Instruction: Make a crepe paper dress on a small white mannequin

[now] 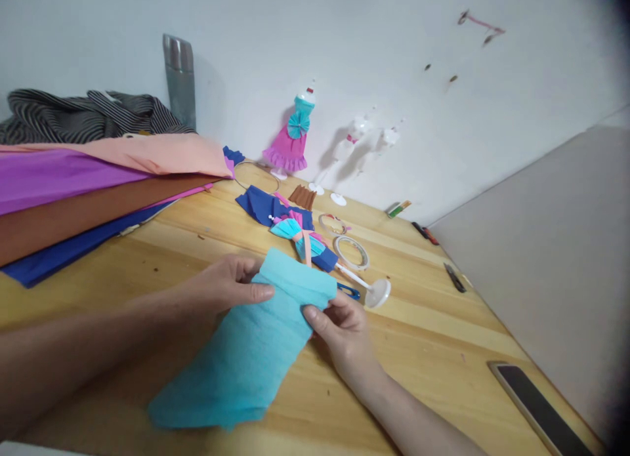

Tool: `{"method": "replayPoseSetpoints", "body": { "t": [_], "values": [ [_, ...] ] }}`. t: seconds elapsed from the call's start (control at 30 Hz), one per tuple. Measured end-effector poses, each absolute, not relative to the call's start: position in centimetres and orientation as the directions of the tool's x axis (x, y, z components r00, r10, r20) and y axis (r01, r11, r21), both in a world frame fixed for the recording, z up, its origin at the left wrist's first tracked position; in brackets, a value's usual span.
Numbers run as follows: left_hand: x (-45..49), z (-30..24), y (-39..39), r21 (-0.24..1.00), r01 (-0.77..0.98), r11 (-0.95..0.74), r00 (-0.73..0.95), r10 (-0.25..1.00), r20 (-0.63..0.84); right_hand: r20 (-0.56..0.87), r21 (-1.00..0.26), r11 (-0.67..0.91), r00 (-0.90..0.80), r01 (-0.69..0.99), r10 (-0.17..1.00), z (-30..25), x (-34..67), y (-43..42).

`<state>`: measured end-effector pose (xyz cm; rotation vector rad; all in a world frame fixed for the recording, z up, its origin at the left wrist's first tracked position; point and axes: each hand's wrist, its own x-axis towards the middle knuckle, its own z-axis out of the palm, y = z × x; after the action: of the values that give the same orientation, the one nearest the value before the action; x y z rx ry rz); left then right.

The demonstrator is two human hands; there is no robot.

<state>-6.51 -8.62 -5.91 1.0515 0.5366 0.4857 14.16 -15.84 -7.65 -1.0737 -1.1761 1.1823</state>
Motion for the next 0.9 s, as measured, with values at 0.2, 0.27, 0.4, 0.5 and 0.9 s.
{"method": "replayPoseSetpoints", "body": {
  "t": [0.2,0.27,0.4,0.5,0.9],
  "values": [
    [-6.2,-5.7,-8.7,0.899,-0.192,0.393,0.716,0.682,-0.145,0.131,-0.986,0.13,-0.001,-0.108,0.991,-7.2,13.9,-15.8],
    [-6.2,-5.4,-8.7,0.9,-0.194,0.392,0.703,0.695,-0.151,0.172,-0.984,0.172,-0.012,-0.055,0.985,-7.1,14.1,-15.8],
    [-6.5,-4.7,-8.8,0.867,-0.178,0.466,0.664,0.707,-0.244,0.29,-0.955,0.294,-0.077,0.038,0.954,-6.7,14.3,-15.7],
    [-6.5,-4.6,-8.8,0.846,-0.179,0.503,0.585,0.746,-0.319,0.374,-0.919,0.386,-0.131,0.082,0.918,-6.2,14.3,-15.5],
    [-6.4,-4.8,-8.4,0.862,-0.206,0.463,0.629,0.737,-0.246,0.504,-0.771,0.582,-0.31,0.258,0.806,-6.5,14.9,-15.7]
  ]
}}
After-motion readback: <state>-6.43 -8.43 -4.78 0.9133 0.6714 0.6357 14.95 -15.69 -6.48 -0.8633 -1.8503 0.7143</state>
